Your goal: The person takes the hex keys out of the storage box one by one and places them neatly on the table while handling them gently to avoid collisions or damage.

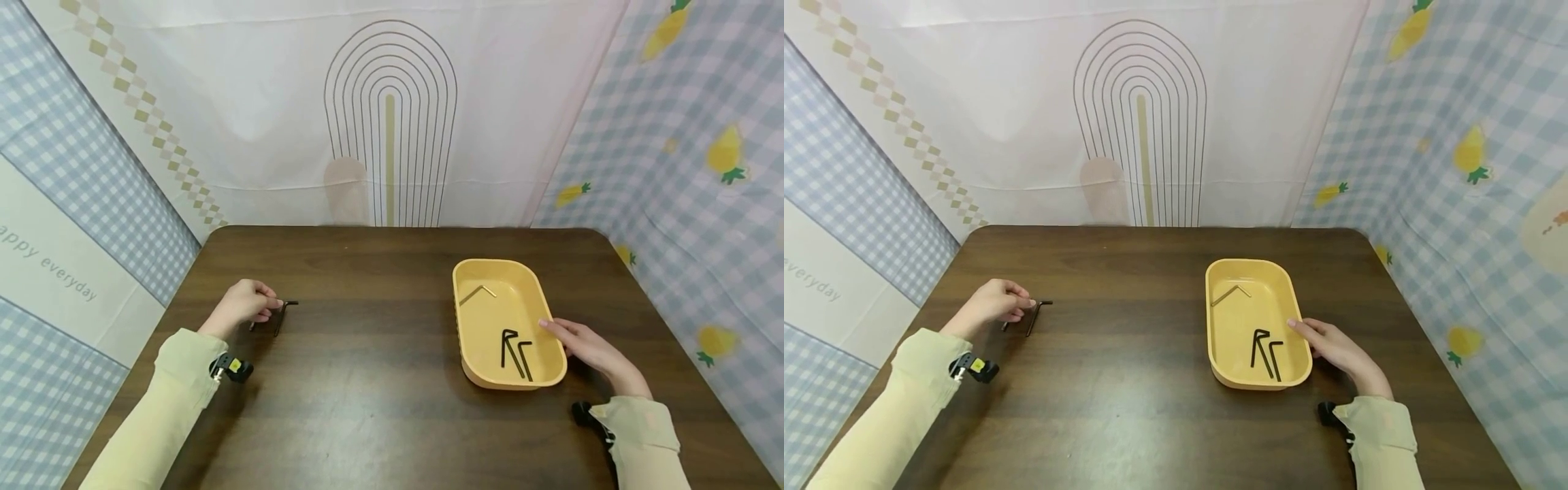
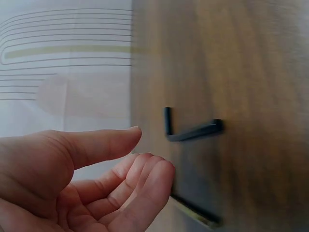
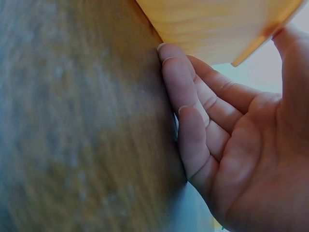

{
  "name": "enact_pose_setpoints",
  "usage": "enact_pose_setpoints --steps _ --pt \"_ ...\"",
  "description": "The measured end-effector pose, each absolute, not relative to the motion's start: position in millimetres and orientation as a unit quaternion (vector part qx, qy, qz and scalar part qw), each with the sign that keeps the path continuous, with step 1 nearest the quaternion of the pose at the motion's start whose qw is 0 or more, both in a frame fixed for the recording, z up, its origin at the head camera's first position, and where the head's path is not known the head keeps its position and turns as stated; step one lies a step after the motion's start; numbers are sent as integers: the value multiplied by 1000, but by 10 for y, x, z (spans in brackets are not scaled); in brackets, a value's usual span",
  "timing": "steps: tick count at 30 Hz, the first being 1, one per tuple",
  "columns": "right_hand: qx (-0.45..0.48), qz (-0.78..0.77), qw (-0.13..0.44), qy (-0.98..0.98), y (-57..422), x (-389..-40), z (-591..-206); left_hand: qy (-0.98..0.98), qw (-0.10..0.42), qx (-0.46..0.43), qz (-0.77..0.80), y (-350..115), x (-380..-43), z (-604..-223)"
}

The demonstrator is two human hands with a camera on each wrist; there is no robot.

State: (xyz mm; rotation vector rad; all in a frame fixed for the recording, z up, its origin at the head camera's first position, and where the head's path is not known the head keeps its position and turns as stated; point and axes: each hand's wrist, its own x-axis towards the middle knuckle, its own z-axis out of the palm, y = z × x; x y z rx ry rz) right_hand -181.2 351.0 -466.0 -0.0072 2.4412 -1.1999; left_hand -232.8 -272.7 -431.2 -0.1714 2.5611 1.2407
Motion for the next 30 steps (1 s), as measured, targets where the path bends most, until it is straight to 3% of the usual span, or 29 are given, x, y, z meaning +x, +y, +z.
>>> enact_pose_setpoints --steps 15,30 --pt "-15 -453 216 865 3543 -1760 -4692 882 152 -15 445 -2353 -2568 -4196" --pt "-8 -436 216 874 3535 -1814 -4650 869 136 63 472 -1418 -2983 -4069"
